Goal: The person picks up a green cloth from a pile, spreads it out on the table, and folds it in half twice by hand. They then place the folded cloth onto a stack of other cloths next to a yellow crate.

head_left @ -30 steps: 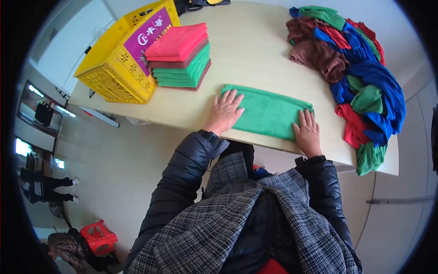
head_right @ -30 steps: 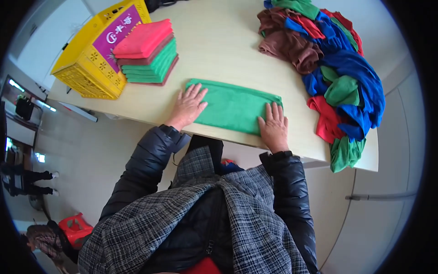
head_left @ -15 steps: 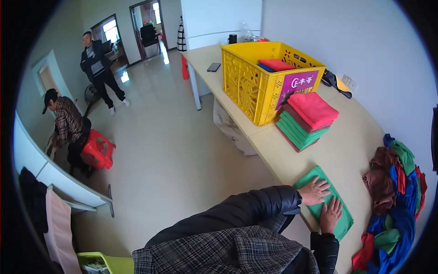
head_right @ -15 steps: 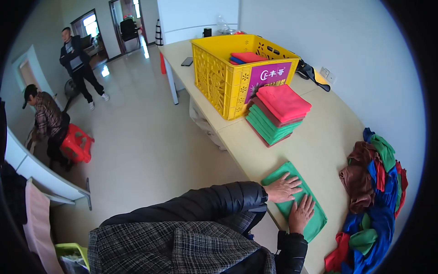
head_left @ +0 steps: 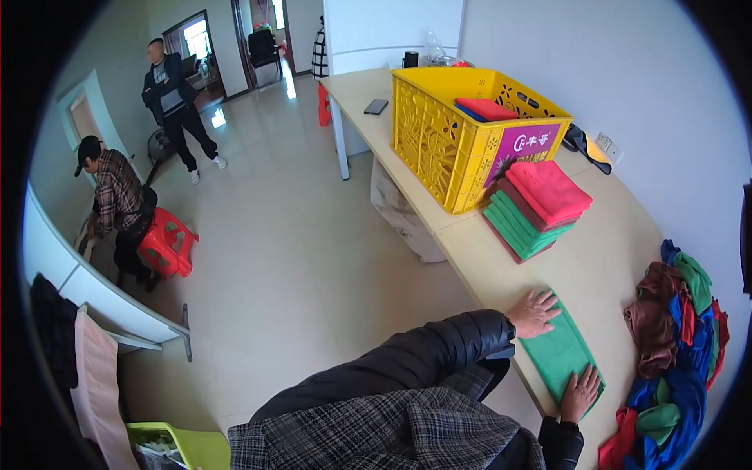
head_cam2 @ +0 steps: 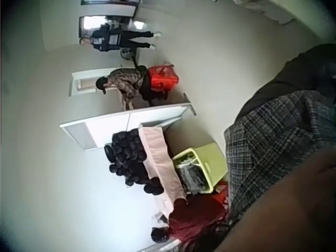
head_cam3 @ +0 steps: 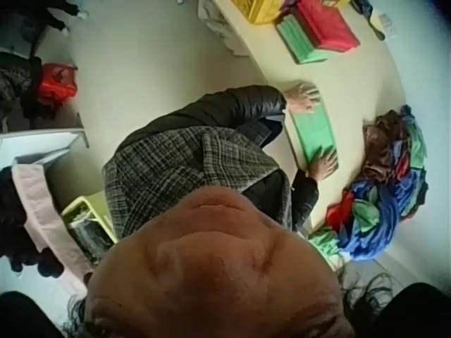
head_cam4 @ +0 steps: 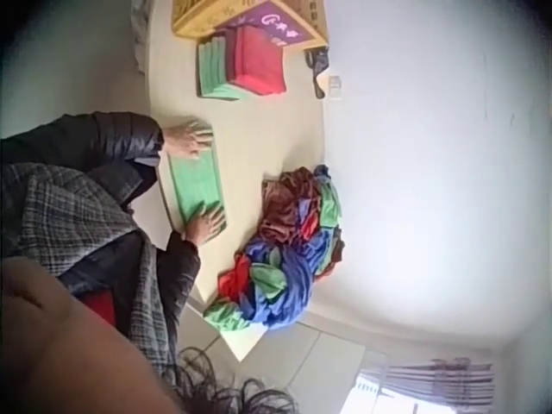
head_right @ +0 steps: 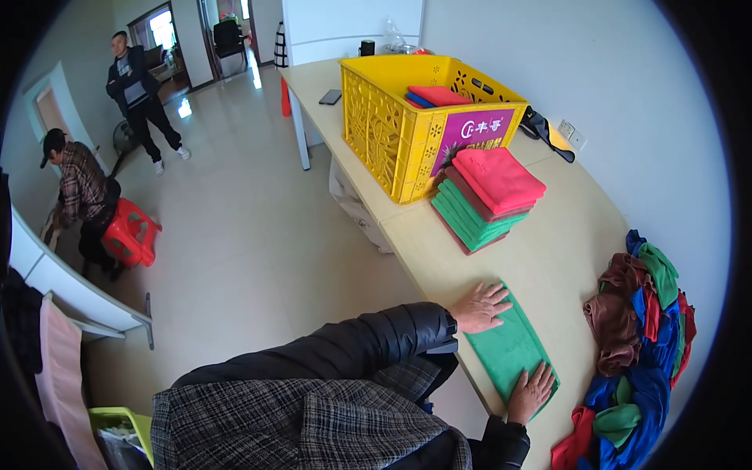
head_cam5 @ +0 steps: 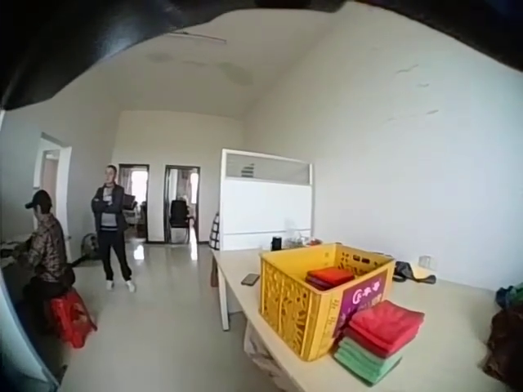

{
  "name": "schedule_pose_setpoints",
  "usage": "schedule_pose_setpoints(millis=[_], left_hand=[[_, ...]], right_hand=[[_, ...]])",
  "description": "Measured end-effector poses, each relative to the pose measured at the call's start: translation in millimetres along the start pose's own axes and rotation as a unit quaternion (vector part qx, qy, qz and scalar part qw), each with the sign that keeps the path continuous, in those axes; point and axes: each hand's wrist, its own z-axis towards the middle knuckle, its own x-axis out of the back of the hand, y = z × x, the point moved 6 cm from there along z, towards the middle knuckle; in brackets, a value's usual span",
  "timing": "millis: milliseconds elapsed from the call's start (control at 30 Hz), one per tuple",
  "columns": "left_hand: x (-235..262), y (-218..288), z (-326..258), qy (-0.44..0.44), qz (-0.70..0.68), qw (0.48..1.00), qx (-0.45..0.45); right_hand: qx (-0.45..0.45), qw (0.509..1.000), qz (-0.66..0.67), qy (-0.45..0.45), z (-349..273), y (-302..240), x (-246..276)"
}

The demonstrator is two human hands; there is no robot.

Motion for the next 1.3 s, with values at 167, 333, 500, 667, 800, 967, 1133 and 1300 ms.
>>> schedule_pose_setpoints(millis=[167, 333, 500, 667, 800, 967, 1133, 1300], left_hand=[[0, -9, -1, 0.004, 0.008, 1.000, 0.016], [0, -12, -2, 0.053, 0.031, 0.997, 0.038], [17, -1, -5, 0.100, 0.071, 0.989, 0.084], [16, -2, 0, 0.087, 0.088, 0.970, 0.207], [-8, -10, 1, 0.180, 0.004, 0.973, 0.146], [8, -13, -6, 0.102, -0.153, 0.952, 0.247], [-2, -53, 1, 0.090, -0.403, 0.896, 0.166], [-1, -40, -7, -0.103, -0.705, 0.671, 0.205]], right_hand=[[-0.011, 1.000, -0.008, 0.009, -4, 19, -6], [-0.015, 0.999, 0.024, 0.028, -6, 37, -11], [-0.035, 0.998, 0.041, 0.018, -9, 52, -15], [-0.032, 0.998, 0.045, 0.030, -12, 56, -18], [-0.031, 0.998, 0.048, 0.033, -21, 53, -6], [-0.007, 0.997, 0.055, 0.060, -25, 48, -6], [0.028, 0.993, 0.062, 0.093, -18, 23, 11], [-0.024, 0.996, 0.053, 0.068, -16, 27, 18]])
